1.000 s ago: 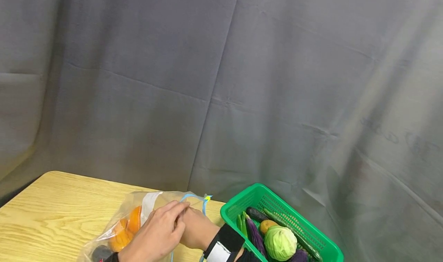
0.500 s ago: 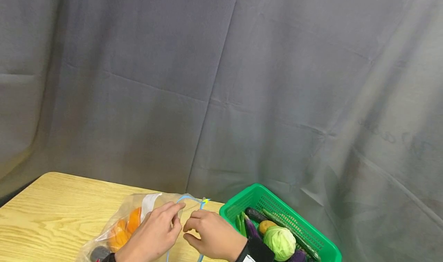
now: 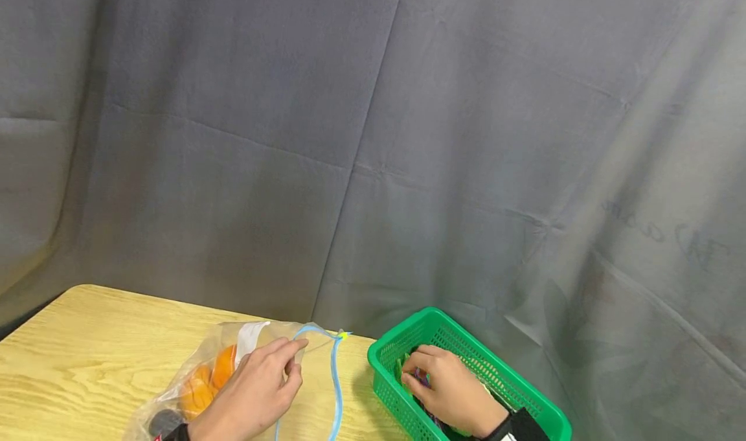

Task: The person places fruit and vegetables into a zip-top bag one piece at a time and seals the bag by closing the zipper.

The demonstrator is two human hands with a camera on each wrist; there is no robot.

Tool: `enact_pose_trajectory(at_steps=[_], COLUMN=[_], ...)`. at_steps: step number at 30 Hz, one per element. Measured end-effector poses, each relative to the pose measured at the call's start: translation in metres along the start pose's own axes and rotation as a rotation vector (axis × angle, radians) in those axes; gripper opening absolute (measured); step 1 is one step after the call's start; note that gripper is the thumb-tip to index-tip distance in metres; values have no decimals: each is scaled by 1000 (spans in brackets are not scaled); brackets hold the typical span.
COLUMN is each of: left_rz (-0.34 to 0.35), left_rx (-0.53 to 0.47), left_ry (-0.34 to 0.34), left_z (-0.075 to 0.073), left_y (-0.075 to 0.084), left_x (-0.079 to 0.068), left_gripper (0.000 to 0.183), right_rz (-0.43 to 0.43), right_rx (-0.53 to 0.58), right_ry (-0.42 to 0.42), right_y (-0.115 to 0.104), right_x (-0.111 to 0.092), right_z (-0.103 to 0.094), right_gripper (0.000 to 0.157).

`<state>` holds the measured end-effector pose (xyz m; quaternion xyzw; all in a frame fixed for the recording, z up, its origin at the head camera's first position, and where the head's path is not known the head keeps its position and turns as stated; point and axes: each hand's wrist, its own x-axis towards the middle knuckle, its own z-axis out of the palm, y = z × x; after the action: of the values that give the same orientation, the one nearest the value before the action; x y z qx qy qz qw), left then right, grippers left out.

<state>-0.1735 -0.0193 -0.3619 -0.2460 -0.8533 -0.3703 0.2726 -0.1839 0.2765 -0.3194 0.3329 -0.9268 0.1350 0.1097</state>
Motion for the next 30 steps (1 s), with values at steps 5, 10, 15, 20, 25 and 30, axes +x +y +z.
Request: enact_pose_trajectory(at_steps=[5,10,15,20,25,30], left_rz=[-8,-25,-22,-11,-14,-33], left_rx=[-5,-8,-14,1,4,-8], left_ry=[-9,-21,-28,-31,-35,-57], left_z=[-1,-2,-2,-3,-2,-3], left_y=[-1,-1,-2,-3,-3,-3], left_x=[1,0,-1,-2,-3,-4], left_gripper=[28,28,28,27,27,27], right_rz=[116,193,254,321,446,565], right_rx=[62,79,42,26,8,-40], right_ry=[-55,-92,-78,-96,-141,-217], right_y=[19,35,47,67,89,105], right_x=[-16,-27,-37,-45,-56,-63], right_z=[-6,-10,-13,-10,2,20], right_gripper=[5,5,2,12,39,69])
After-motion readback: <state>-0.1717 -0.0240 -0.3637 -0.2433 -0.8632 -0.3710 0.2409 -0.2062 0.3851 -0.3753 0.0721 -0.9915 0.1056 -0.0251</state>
